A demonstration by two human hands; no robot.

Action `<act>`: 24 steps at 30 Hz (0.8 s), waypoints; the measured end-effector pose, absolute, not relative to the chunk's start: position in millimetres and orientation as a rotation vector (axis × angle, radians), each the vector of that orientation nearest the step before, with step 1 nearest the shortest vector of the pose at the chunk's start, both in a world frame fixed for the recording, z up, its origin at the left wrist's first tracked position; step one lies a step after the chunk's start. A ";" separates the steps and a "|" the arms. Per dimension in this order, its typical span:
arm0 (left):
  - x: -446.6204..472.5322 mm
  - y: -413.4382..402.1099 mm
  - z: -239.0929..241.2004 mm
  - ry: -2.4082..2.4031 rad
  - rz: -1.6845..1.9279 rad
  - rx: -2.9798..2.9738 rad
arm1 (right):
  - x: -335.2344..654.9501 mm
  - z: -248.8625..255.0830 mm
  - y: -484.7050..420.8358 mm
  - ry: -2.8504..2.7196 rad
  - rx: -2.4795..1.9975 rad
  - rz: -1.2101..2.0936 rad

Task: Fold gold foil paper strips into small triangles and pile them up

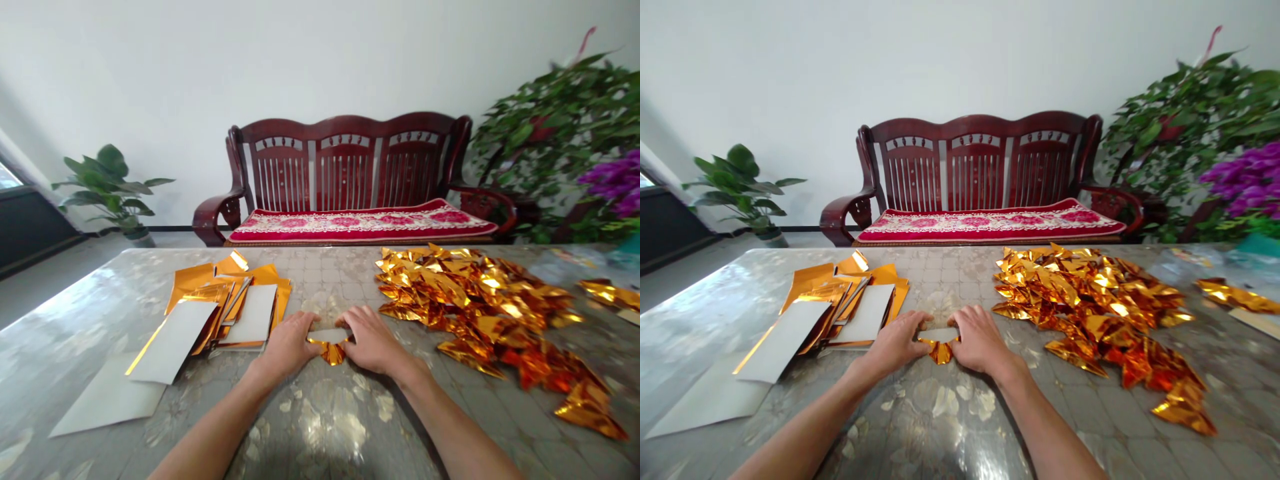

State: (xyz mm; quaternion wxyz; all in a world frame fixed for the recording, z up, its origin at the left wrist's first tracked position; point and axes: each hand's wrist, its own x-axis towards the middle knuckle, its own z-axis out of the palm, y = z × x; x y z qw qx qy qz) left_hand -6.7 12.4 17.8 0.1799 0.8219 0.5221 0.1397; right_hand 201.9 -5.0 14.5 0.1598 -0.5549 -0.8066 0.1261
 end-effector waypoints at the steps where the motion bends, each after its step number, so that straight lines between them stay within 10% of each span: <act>1: -6.6 14.5 17.6 1.484 0.378 2.296 | 201.9 14.5 -4.9 -2.304 -1.588 0.363; 24: -8.2 12.8 9.7 1.439 0.458 2.133 | 210.8 7.0 0.4 -2.262 -1.513 0.462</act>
